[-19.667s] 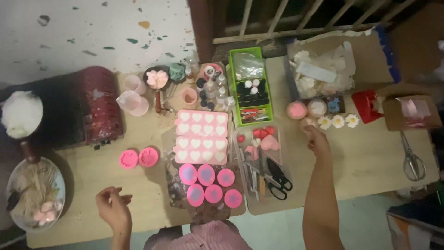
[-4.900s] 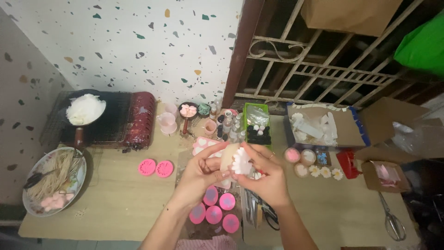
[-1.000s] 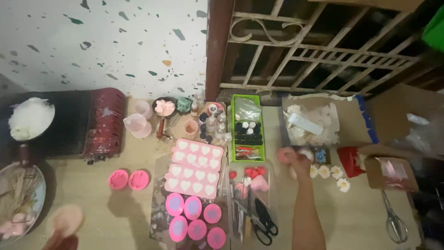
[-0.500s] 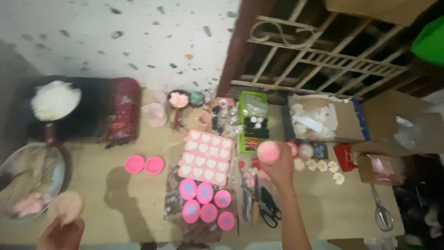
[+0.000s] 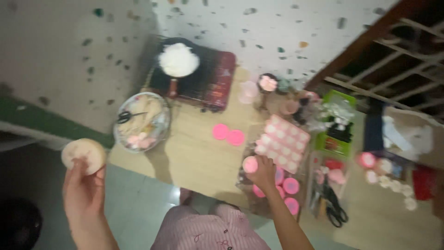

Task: The person is unmolding decorative wax pieces and preparing them for candle assembly.

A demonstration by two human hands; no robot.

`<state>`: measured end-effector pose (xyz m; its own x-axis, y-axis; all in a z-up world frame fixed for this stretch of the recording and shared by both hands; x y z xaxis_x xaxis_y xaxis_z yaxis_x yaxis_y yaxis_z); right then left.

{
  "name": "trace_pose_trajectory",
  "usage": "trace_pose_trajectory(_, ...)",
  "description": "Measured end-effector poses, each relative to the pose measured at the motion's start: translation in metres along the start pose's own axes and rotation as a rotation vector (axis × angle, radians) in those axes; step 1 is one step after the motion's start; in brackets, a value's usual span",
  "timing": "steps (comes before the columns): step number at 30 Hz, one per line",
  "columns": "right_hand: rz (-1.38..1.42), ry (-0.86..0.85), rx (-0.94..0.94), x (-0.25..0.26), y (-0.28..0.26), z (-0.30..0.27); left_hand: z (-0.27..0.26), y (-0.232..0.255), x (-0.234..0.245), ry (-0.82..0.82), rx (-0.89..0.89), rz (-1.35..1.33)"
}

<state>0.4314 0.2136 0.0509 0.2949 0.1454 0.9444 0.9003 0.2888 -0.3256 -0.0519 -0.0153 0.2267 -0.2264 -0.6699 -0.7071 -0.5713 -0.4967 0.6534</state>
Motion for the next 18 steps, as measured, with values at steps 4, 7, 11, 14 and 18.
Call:
trace_pose_trajectory(4,-0.095,0.034,0.042,-0.048,-0.035,0.002,0.018,0.037,0.028,-0.038,-0.032,0.056)
trace_pose_trajectory(7,-0.142,0.11,0.08,-0.069,-0.088,0.006,0.015,0.055,0.007,-0.037,-0.014,0.023)
trace_pose_trajectory(11,0.037,0.187,0.363,-0.112,-0.178,0.007,0.021,0.051,-0.013,-0.021,0.054,0.04)
trace_pose_trajectory(14,0.26,-0.103,0.421,-0.152,-0.258,0.02,0.019,0.049,-0.031,-0.059,0.116,0.021)
trace_pose_trajectory(18,0.279,-0.119,0.448,-0.158,-0.313,0.033,0.02,0.051,-0.027,-0.044,0.143,0.003)
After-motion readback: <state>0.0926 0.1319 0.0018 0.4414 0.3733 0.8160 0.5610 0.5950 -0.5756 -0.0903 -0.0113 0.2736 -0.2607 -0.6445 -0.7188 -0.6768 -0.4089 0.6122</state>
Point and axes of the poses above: each hand's wrist, its own z-axis towards the middle knuckle, its own x-axis out of the back of the hand, y = z × x, the point moved 3 cm from there along z, towards the middle knuckle, and after that the axes turned 3 degrees about -z, right-handed, at the moved point
